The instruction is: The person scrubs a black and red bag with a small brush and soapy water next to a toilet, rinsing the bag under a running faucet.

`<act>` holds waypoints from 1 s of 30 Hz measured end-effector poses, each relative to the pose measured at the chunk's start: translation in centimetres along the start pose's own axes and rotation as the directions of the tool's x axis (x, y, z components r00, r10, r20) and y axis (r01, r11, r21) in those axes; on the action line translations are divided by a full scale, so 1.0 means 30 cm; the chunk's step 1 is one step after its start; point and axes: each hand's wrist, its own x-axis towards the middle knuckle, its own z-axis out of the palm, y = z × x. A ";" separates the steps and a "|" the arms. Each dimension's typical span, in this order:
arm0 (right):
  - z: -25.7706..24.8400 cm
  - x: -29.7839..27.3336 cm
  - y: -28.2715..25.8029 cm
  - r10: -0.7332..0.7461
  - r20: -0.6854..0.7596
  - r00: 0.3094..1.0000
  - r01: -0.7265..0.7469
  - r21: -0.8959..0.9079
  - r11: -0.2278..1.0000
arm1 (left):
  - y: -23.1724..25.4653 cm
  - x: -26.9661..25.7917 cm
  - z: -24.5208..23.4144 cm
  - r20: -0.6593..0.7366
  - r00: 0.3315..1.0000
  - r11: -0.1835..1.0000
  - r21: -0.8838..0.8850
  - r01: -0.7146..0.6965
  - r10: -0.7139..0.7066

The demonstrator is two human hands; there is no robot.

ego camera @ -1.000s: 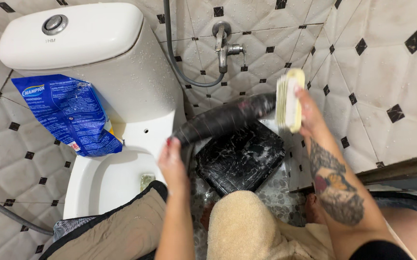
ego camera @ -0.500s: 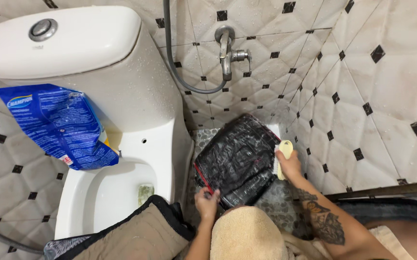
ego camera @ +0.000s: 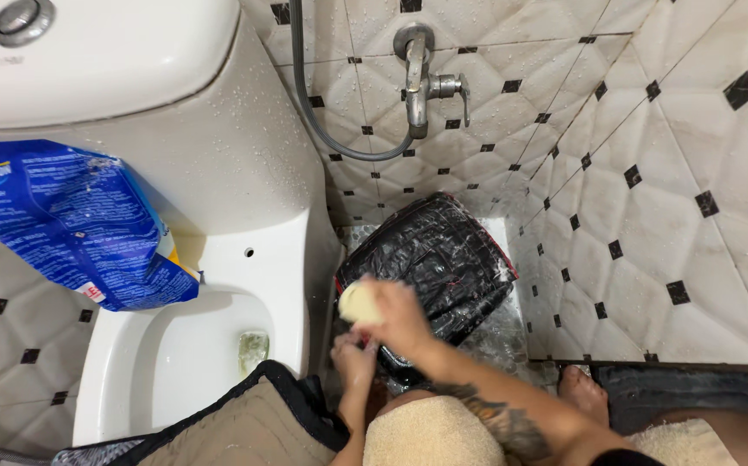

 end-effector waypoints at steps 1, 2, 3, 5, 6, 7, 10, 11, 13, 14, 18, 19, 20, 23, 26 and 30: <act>0.037 -0.019 -0.037 -0.183 -0.031 0.983 0.180 -0.063 0.982 | -0.028 -0.002 0.005 -0.005 0.998 0.997 -0.026 -0.070 0.070; 0.038 -0.020 -0.002 -0.041 0.237 0.971 0.083 -0.168 0.982 | -0.042 -0.001 0.009 -0.002 0.993 0.992 -0.053 -0.115 0.115; 0.026 -0.026 0.056 0.128 0.469 0.874 0.016 -0.292 0.956 | -0.044 0.011 0.003 0.022 0.993 0.992 -0.042 -0.118 0.119; -0.038 -0.025 0.237 0.448 0.599 0.663 -0.128 -0.499 0.857 | -0.025 -0.023 -0.013 0.114 0.993 0.991 -0.135 0.021 -0.005; -0.104 -0.018 0.348 0.579 0.535 0.615 -0.247 -0.567 0.786 | -0.001 -0.028 -0.009 0.109 0.994 0.987 -0.162 0.002 0.016; -0.156 -0.052 0.409 0.401 0.331 0.854 -0.095 -0.659 0.746 | 0.020 -0.033 -0.004 0.103 0.994 0.982 -0.189 -0.017 0.037; -0.104 -0.055 0.435 0.446 0.082 0.891 -0.244 -0.744 0.623 | 0.031 -0.033 0.016 0.150 0.962 0.961 -0.196 -0.197 0.228; -0.060 -0.038 0.406 0.589 0.060 0.806 -0.368 -0.728 0.578 | 0.014 -0.033 0.020 0.132 0.964 0.954 -0.224 -0.198 0.230; 0.117 -0.069 0.209 0.630 0.397 0.667 -0.248 -0.679 0.691 | -0.037 -0.026 0.026 0.108 0.964 0.939 -0.277 -0.204 0.242; 0.168 -0.135 0.087 0.250 0.388 0.887 -0.039 -0.478 0.877 | -0.073 -0.031 0.012 0.113 0.956 0.915 -0.337 -0.220 0.272; 0.033 -0.055 0.306 0.431 0.296 0.852 -0.267 -0.463 0.845 | -0.103 0.023 -0.012 0.127 0.961 0.944 -0.259 -0.205 0.244; -0.053 -0.015 0.426 0.447 0.209 0.870 -0.157 -0.741 0.653 | -0.100 -0.002 -0.022 0.138 0.973 0.975 -0.152 -0.164 0.185; -0.149 0.023 0.522 0.524 0.103 0.846 -0.342 -0.648 0.681 | -0.080 0.008 -0.015 0.124 0.970 0.964 -0.191 -0.183 0.208; -0.163 0.058 0.586 0.505 -0.090 0.859 -0.396 -0.742 0.541 | -0.080 -0.006 -0.003 0.097 0.968 0.948 -0.246 -0.202 0.232; 0.155 -0.027 0.347 0.539 0.241 0.807 -0.101 -0.843 0.528 | -0.146 0.012 0.025 0.095 0.968 0.932 -0.306 -0.192 0.230; 0.209 -0.153 0.174 0.189 0.358 0.915 -0.029 -0.407 0.913 | -0.161 0.020 0.047 0.133 0.974 0.862 -0.498 -0.092 0.181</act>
